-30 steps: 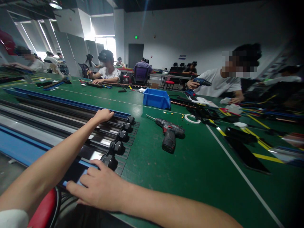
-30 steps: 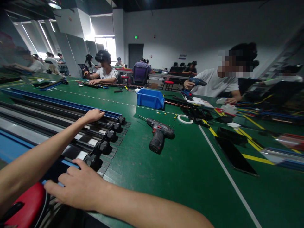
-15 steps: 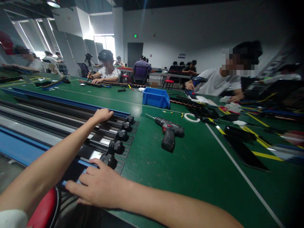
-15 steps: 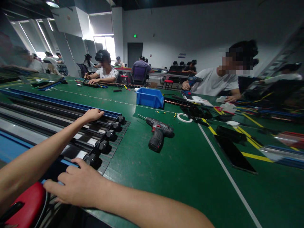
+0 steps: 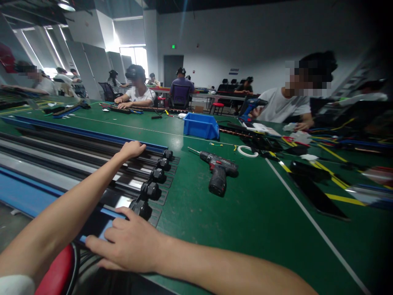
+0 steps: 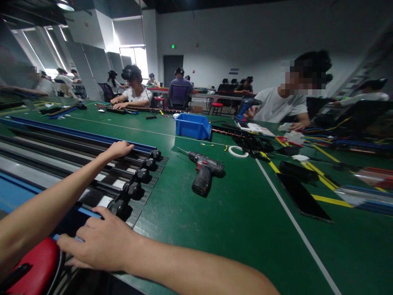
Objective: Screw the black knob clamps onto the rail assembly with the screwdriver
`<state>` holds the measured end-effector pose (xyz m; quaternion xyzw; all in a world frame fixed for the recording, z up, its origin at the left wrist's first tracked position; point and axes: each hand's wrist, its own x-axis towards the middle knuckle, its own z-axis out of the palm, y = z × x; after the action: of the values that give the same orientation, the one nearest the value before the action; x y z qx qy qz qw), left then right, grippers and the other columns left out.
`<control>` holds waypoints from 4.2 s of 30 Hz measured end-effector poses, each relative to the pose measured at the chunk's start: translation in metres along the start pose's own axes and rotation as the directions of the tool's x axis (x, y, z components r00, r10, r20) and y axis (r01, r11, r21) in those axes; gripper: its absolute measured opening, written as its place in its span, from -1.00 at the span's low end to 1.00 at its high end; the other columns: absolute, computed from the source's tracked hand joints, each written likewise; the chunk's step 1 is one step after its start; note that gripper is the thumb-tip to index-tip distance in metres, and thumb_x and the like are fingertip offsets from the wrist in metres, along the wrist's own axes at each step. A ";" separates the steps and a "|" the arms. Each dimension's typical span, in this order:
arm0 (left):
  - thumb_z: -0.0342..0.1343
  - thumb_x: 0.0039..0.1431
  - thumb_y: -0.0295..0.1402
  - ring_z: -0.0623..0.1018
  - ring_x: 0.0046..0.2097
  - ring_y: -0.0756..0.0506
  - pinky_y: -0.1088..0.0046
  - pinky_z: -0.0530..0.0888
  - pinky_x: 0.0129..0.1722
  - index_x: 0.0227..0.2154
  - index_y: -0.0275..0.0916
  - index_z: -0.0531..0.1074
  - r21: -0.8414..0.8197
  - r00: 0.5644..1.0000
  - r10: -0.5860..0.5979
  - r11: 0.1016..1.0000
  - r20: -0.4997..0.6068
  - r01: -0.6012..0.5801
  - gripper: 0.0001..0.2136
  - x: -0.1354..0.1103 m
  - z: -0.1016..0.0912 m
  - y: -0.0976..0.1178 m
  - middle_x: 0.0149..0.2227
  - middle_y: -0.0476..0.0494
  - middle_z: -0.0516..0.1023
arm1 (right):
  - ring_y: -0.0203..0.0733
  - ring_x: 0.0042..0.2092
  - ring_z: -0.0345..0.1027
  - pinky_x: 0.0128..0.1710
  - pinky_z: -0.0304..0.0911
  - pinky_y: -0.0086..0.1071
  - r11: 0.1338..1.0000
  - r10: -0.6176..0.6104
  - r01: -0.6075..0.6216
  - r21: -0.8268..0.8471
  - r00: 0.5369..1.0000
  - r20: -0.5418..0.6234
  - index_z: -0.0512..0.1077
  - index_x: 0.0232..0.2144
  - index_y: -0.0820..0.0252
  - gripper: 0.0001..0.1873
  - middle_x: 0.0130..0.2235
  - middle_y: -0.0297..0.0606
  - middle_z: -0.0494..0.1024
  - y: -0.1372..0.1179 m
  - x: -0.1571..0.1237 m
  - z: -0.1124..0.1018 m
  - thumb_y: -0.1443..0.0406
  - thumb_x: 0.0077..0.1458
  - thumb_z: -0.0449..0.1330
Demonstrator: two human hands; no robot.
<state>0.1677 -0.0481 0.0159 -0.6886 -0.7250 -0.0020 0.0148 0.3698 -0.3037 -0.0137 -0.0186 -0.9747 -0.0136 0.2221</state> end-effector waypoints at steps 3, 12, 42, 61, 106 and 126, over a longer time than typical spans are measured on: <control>-0.31 0.24 -0.01 0.56 -0.02 -0.39 0.23 0.41 -0.08 -0.25 -0.30 0.59 0.001 1.000 0.006 1.000 -0.002 -0.006 -0.39 0.000 0.000 0.000 -0.12 -0.47 0.61 | -0.15 -0.14 0.36 0.20 -0.02 -0.06 1.000 0.000 0.000 0.002 1.000 -0.016 0.21 0.19 0.23 -0.50 -0.25 -0.32 0.53 -0.001 -0.001 0.002 0.05 0.40 -0.12; -0.31 0.24 -0.01 0.56 -0.02 -0.36 0.26 0.41 -0.07 -0.25 -0.30 0.59 0.001 1.000 -0.005 1.000 0.000 0.005 -0.39 0.000 0.000 0.001 -0.12 -0.45 0.62 | -0.15 -0.21 0.36 0.17 0.02 -0.09 1.000 -0.008 0.007 -0.010 1.000 -0.020 0.31 0.08 0.24 -0.59 -0.25 -0.28 0.55 -0.007 0.000 -0.011 0.11 0.38 -0.06; -0.32 0.25 0.00 0.55 0.00 -0.39 0.23 0.42 -0.07 -0.25 -0.32 0.59 0.026 1.000 0.006 1.000 -0.006 -0.006 -0.37 0.004 0.003 -0.001 -0.11 -0.47 0.61 | -0.03 -0.05 0.42 -0.01 0.13 -0.25 0.648 0.739 -0.697 -0.306 0.674 0.030 0.50 -0.12 0.23 -0.70 -0.16 -0.11 0.58 0.163 -0.085 -0.054 0.14 0.31 0.12; -0.30 0.24 0.00 0.56 -0.03 -0.38 0.25 0.42 -0.10 -0.29 -0.32 0.59 -0.002 1.000 0.005 1.000 -0.005 -0.005 -0.39 0.001 0.000 0.000 -0.15 -0.46 0.62 | 0.09 0.05 0.44 -0.04 0.33 -0.22 0.488 0.855 -0.832 -0.263 0.395 0.336 0.32 0.21 0.13 -0.35 0.10 -0.04 0.50 0.144 -0.087 -0.130 0.17 0.06 0.24; -0.32 0.24 0.00 0.56 -0.01 -0.40 0.23 0.42 -0.08 -0.24 -0.31 0.59 0.024 1.000 0.007 1.000 0.003 -0.007 -0.38 0.004 0.003 -0.001 -0.12 -0.47 0.61 | 0.00 -0.06 0.51 -0.10 0.34 -0.32 0.520 0.838 -0.816 -0.250 0.432 0.334 0.57 -0.15 0.24 -0.71 -0.08 -0.04 0.61 0.151 -0.087 -0.112 0.20 0.18 0.17; -0.32 0.24 0.00 0.56 -0.01 -0.40 0.22 0.42 -0.08 -0.25 -0.31 0.59 0.019 1.000 0.002 1.000 0.017 -0.003 -0.37 0.004 0.002 -0.002 -0.12 -0.49 0.61 | -0.07 -0.18 0.45 -0.13 0.28 -0.28 0.337 0.868 -0.929 0.156 0.242 -0.434 0.55 -0.22 0.22 -0.62 -0.20 -0.18 0.61 0.232 -0.195 -0.198 0.08 -0.02 0.33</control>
<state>0.1659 -0.0442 0.0139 -0.6892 -0.7243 0.0108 0.0149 0.6405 -0.0850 0.0841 -0.5838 -0.7033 0.0471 0.4029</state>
